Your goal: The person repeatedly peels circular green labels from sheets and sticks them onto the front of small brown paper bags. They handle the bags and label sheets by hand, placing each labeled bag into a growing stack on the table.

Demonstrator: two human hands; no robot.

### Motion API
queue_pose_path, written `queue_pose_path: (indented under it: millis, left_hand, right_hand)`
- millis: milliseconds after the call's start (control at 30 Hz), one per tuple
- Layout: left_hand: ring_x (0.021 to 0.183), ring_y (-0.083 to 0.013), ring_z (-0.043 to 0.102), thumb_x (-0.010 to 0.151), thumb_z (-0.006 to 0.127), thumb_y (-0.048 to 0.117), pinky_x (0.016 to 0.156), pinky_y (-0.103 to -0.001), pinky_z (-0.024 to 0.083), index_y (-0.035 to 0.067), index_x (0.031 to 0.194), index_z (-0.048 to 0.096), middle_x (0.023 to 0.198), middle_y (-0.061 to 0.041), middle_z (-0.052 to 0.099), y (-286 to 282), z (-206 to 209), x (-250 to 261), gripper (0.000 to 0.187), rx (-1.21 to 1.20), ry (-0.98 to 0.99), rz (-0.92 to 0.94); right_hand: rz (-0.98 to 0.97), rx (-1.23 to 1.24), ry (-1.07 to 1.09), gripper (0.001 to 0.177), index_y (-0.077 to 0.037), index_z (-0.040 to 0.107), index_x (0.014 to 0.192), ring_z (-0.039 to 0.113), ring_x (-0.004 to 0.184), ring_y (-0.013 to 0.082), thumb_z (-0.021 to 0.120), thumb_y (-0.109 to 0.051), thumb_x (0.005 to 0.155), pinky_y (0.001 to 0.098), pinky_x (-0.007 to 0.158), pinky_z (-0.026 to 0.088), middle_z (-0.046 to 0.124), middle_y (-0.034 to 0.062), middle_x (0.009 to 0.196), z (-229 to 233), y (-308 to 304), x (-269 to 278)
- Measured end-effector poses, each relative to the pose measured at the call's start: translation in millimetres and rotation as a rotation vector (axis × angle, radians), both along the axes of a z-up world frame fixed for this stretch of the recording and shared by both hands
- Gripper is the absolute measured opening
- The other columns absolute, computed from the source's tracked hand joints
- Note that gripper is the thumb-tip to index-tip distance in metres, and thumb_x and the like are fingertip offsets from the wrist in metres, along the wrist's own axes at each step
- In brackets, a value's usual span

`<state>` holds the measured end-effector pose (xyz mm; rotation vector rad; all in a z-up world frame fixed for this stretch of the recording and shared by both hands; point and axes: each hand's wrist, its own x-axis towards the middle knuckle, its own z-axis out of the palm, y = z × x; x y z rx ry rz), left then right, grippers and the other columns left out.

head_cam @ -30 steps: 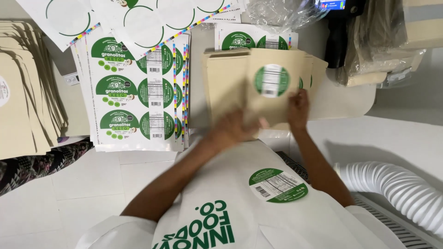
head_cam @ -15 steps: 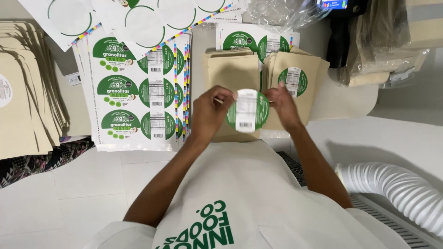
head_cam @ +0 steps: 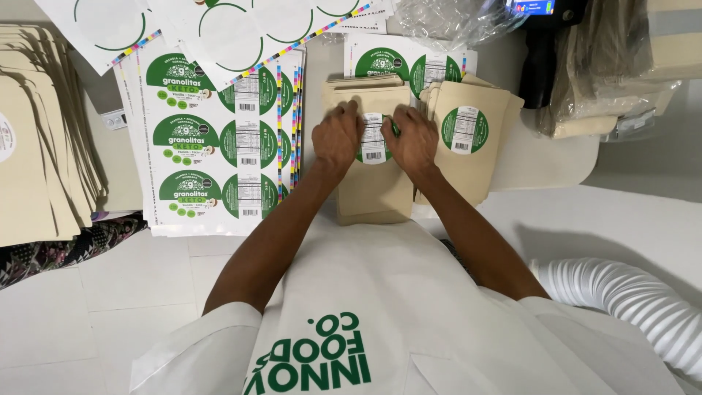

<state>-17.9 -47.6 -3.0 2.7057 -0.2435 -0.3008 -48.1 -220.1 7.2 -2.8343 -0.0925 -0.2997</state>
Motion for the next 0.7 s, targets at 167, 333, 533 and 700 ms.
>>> queue_pose_path:
  millis: [167,333,533,700]
  left_hand:
    - [0.126,-0.0311,0.055,0.106,0.058,0.029,0.102,-0.052,0.048,0.014,0.135,0.055,0.132,-0.013,0.057,36,43,18,0.032,-0.053,-0.019,-0.063]
    - [0.121,-0.0256,0.06,0.103,0.064,0.038,0.102,-0.05,0.037,0.02,0.136,0.059,0.126,-0.006,0.067,39,4,19,0.038,-0.001,-0.179,-0.093]
    - [0.128,-0.0256,0.052,0.095,0.076,0.027,0.106,-0.052,0.032,0.015,0.122,0.065,0.126,-0.007,0.066,46,8,20,0.032,-0.104,-0.396,-0.076]
    - [0.077,-0.0132,0.062,0.088,0.085,0.013,0.079,-0.034,0.049,0.017,0.094,0.07,0.076,0.005,0.051,62,74,2,0.017,-1.058,0.036,-0.022]
  right_hand:
    - [-0.034,-0.059,0.023,0.025,-0.013,0.058,0.093,0.062,0.092,0.0287,0.07,-0.035,0.094,0.0455,0.078,0.045,0.059,0.0076,0.093,19,13,-4]
    - [0.397,0.032,0.153,0.047,-0.013,0.055,0.145,0.041,0.145,0.0359,0.046,-0.038,0.107,0.0514,0.115,0.031,0.049,0.0158,0.153,8,44,-53]
    - [0.37,-0.136,0.108,0.06,-0.02,0.05,0.152,0.045,0.144,0.0302,0.03,-0.058,0.11,0.0483,0.121,0.028,0.051,0.0133,0.153,8,-12,-96]
    - [-0.11,0.451,0.178,0.049,-0.001,0.058,0.105,0.04,0.137,0.0418,0.082,-0.039,0.089,0.0499,0.119,0.031,0.042,0.0167,0.14,-10,-46,-88]
